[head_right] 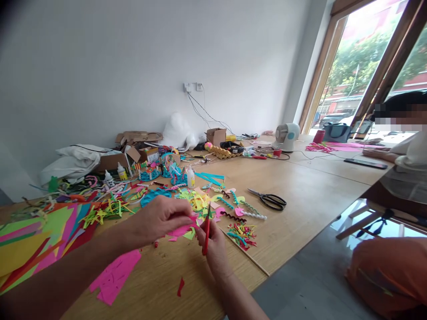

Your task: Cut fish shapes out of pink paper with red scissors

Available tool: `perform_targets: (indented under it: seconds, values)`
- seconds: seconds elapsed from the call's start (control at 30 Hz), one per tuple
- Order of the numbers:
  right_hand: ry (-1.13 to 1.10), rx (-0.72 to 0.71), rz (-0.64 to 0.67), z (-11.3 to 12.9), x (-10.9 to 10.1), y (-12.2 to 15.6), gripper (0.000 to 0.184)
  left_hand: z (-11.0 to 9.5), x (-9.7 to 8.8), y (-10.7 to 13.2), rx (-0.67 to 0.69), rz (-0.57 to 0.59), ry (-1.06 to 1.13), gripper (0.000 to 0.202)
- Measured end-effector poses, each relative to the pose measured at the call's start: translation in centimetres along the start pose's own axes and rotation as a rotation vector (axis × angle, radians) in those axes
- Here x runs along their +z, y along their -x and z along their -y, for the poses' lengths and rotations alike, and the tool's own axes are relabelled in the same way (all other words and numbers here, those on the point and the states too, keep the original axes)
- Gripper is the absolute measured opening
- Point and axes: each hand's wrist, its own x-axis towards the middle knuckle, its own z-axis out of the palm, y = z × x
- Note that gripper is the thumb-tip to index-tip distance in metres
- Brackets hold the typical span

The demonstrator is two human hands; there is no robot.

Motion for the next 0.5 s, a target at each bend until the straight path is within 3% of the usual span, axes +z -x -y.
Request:
perform_targets:
  seconds: [0.13, 0.3, 0.5]
  values:
    - [-0.051, -0.017, -0.040, 3.3, -0.6, -1.1, 0.026, 3.5, -2.0, 0.2, -0.132, 0.011, 0.037, 0.021]
    - [-0.025, 0.026, 0.217, 8.1, -0.9, -2.2, 0.020, 5.1, -1.6, 0.2, -0.116, 0.085, 0.024, 0.018]
    - [0.108, 0.019, 0.468, 9.3, 1.1, -3.1, 0.012, 5.0, -1.8, -0.2, -0.083, 0.142, -0.009, 0.019]
